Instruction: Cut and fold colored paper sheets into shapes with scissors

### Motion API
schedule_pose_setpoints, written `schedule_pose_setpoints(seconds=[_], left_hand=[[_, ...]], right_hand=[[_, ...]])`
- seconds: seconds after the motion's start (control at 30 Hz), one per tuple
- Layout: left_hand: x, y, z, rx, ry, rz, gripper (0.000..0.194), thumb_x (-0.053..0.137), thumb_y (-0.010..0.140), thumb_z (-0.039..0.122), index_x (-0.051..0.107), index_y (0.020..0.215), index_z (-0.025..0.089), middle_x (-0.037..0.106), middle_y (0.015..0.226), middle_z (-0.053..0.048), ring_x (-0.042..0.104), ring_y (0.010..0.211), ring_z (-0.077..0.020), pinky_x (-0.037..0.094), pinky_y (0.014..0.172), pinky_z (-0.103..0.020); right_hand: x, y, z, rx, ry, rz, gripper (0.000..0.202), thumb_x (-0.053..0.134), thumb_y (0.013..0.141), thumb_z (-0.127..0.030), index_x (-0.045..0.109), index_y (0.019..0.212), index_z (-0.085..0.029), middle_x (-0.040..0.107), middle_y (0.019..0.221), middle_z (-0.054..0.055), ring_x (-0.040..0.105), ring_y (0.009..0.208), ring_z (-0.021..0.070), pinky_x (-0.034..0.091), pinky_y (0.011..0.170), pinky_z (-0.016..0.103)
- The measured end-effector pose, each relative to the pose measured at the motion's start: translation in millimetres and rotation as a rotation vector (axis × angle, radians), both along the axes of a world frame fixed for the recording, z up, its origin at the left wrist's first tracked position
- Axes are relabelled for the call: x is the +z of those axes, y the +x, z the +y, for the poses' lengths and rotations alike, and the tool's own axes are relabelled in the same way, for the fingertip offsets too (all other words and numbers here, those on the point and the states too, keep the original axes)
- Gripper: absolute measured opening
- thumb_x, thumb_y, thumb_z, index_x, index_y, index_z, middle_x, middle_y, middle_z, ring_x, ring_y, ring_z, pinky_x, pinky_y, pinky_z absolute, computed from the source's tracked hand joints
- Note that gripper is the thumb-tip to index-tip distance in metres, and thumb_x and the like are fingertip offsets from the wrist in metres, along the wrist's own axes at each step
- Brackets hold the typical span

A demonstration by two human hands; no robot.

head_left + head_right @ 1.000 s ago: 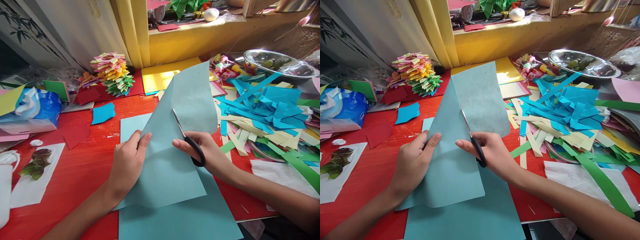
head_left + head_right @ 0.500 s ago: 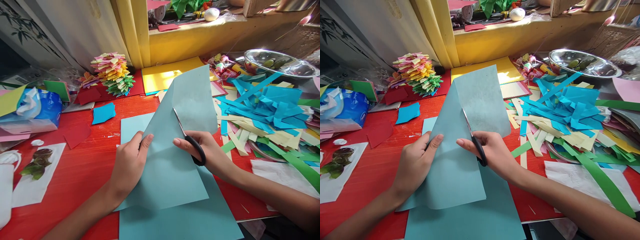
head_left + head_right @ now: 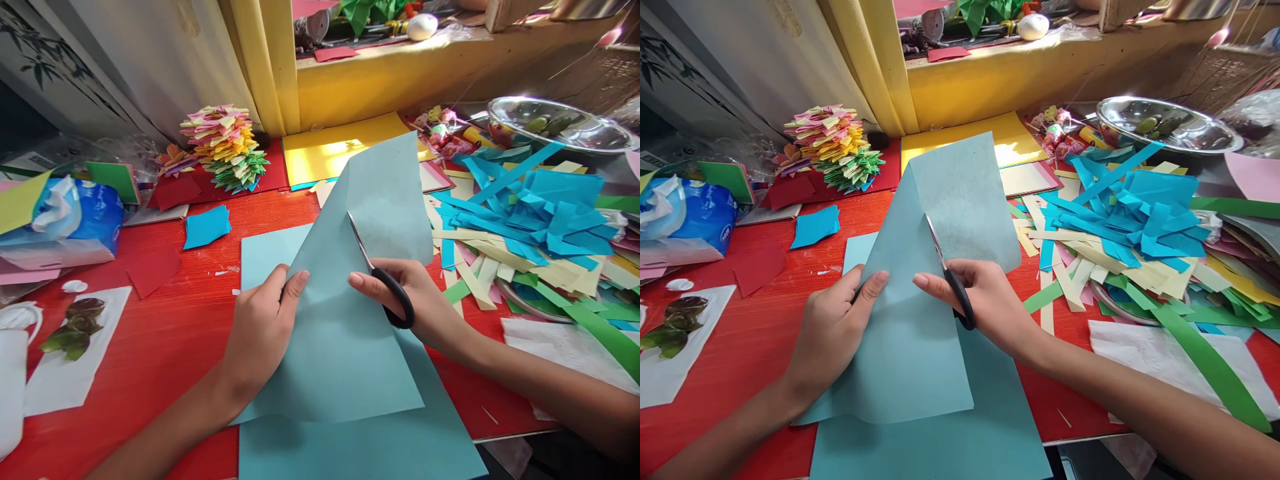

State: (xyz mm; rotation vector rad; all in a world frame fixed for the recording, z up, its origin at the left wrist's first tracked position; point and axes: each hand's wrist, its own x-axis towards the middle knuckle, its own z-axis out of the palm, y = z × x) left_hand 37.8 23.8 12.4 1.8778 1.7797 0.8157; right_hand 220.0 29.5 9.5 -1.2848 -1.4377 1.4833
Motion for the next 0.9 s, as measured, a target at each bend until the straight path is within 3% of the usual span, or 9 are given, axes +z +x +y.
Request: schedule_pose_setpoints(seconds=[0.57, 0.9], left_hand=[[-0.3, 1.5, -1.5, -0.005, -0.058, 0.01, 0.038, 0.044, 0.087, 0.041, 0.029, 0.059, 0.02, 0.02, 0.047, 0.007, 0.02, 0.042, -0.0074, 0.02, 0.039, -0.021], [-0.7, 2.4, -3.5, -0.023, -0.039, 0.027, 0.038, 0.044, 0.087, 0.035, 0.026, 0.058, 0.02, 0.018, 0.045, 0.008, 0.019, 0.041, -0.007, 0.018, 0.038, -0.02]], right_hand=[[2.5, 0.8, 0.8, -0.013, 0.03, -0.042, 0.05, 0.062, 0.075, -0.053, 0.031, 0.058, -0.018, 0.02, 0.058, -0.005, 0.02, 0.05, 0.006, 0.014, 0.041, 0.021], [0.8, 2.6, 1.4, -0.03, 0.074, -0.054, 0.051, 0.064, 0.075, -0.051, 0.028, 0.058, -0.018, 0.018, 0.058, -0.005, 0.018, 0.05, 0.0059, 0.015, 0.041, 0.02]])
